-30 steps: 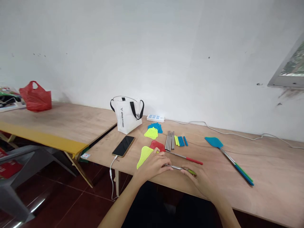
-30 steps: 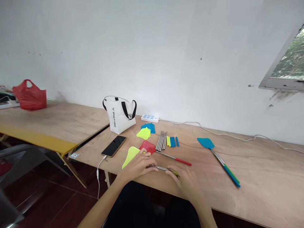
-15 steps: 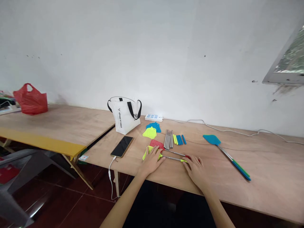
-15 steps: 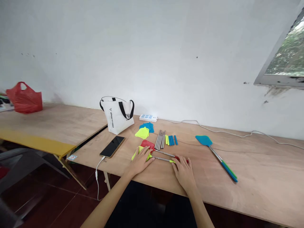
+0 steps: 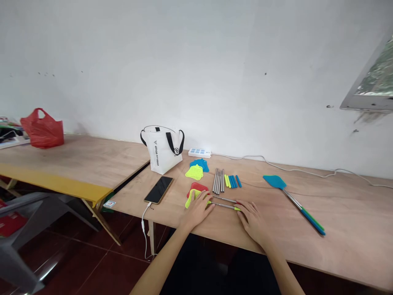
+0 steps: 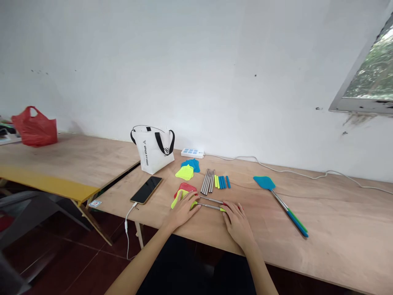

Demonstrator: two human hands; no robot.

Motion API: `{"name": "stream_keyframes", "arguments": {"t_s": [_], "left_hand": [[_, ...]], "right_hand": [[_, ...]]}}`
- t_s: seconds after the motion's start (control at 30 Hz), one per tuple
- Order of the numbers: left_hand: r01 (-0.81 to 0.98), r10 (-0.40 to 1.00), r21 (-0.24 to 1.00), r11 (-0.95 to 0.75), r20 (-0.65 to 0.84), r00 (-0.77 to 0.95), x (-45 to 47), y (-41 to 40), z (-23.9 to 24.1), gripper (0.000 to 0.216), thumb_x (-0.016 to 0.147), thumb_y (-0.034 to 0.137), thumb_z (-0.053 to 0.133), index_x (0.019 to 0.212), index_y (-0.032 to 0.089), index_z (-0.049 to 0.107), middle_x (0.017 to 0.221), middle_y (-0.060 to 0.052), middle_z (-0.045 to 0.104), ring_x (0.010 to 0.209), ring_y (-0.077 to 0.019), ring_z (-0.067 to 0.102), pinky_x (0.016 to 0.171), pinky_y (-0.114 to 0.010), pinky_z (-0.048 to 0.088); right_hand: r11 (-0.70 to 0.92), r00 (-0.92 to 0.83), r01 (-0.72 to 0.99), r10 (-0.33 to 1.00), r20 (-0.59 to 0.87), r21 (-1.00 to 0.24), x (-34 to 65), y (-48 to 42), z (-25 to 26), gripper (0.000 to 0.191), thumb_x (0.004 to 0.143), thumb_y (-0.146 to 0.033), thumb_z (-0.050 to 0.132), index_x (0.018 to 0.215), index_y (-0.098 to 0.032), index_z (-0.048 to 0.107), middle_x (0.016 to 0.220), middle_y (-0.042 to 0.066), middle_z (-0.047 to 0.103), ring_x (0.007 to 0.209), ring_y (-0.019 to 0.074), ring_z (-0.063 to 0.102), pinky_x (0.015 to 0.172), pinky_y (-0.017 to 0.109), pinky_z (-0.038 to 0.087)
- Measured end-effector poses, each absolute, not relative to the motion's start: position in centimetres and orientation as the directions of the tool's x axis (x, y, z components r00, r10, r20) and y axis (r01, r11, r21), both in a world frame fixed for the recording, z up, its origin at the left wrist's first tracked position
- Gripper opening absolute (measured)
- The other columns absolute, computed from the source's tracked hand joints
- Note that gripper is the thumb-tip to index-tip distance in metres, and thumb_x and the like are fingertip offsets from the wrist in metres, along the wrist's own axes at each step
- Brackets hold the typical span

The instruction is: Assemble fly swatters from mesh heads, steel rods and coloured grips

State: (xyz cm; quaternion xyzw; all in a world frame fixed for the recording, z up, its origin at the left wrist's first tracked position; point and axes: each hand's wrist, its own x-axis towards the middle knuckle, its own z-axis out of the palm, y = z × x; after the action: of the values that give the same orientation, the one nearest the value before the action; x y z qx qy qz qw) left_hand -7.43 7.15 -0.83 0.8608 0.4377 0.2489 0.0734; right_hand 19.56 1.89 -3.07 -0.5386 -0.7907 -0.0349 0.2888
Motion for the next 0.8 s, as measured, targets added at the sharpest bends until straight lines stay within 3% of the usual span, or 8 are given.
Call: {"name": "stream_keyframes", "arguments": {"t_s": [0.17,0.3,0.47,0.7,0.8], "left_hand": [[0.703,0.784,0.359,-0.614,0.38,0.49,-7.3,7.0,-0.7,0.033,0.105,0.042,0.044,0.132,0.024,0.053,0.132,-0.008,0.06,0.128,-0.0263,0.054,0.12,-0.058,0.024],[0.718,0.782,0.332,-0.611,0.389,0.486,-7.2,7.0,-0.3,0.025,0.106,0.034,0.043,0.12,0.022,0.061,0.119,-0.006,0.06,0.117,-0.0239,0.058,0.116,-0.055,0.03],[0.699,0.774,0.346,-0.626,0.385,0.503,-7.1,6.8,0.2,0.016,0.105,0.031,0.048,0.103,0.022,0.062,0.111,-0.002,0.061,0.108,-0.0203,0.062,0.118,-0.053,0.028],[0.655,0.731,0.34,-0.675,0.425,0.533,-7.2,7.1,-0.3,0.015,0.106,0.029,0.046,0.107,0.025,0.06,0.124,-0.002,0.063,0.133,-0.0219,0.052,0.126,-0.053,0.013],[0.645,0.72,0.338,-0.686,0.443,0.534,-7.1,7.2,-0.4,0.015,0.106,0.029,0.045,0.105,0.025,0.059,0.122,-0.001,0.065,0.134,-0.0214,0.052,0.127,-0.054,0.008]], "right_hand": [[0.381,-0.189,0.865,0.851,0.489,-0.328,19.6,2.0,-3.1,0.034,0.104,-0.04,0.039,0.126,-0.029,0.061,0.129,0.007,0.067,0.121,0.0245,0.06,0.11,0.052,0.041],[0.255,-0.061,0.912,0.86,0.507,-0.322,19.7,1.9,-3.4,0.036,0.103,-0.047,0.037,0.119,-0.028,0.064,0.128,0.007,0.067,0.119,0.0274,0.06,0.107,0.054,0.039],[0.27,-0.062,0.901,0.856,0.514,-0.341,19.8,2.1,-3.7,0.037,0.103,-0.05,0.036,0.102,-0.026,0.064,0.108,0.007,0.071,0.105,0.0253,0.063,0.098,0.046,0.043],[0.263,-0.065,0.926,0.82,0.569,-0.272,19.5,1.9,-3.4,0.037,0.105,-0.048,0.034,0.094,-0.025,0.061,0.095,0.005,0.072,0.094,0.0246,0.063,0.099,0.045,0.037],[0.27,-0.067,0.931,0.788,0.611,-0.246,19.4,1.8,-3.1,0.036,0.105,-0.047,0.035,0.095,-0.025,0.062,0.096,0.006,0.073,0.093,0.0246,0.062,0.102,0.046,0.035]]}}
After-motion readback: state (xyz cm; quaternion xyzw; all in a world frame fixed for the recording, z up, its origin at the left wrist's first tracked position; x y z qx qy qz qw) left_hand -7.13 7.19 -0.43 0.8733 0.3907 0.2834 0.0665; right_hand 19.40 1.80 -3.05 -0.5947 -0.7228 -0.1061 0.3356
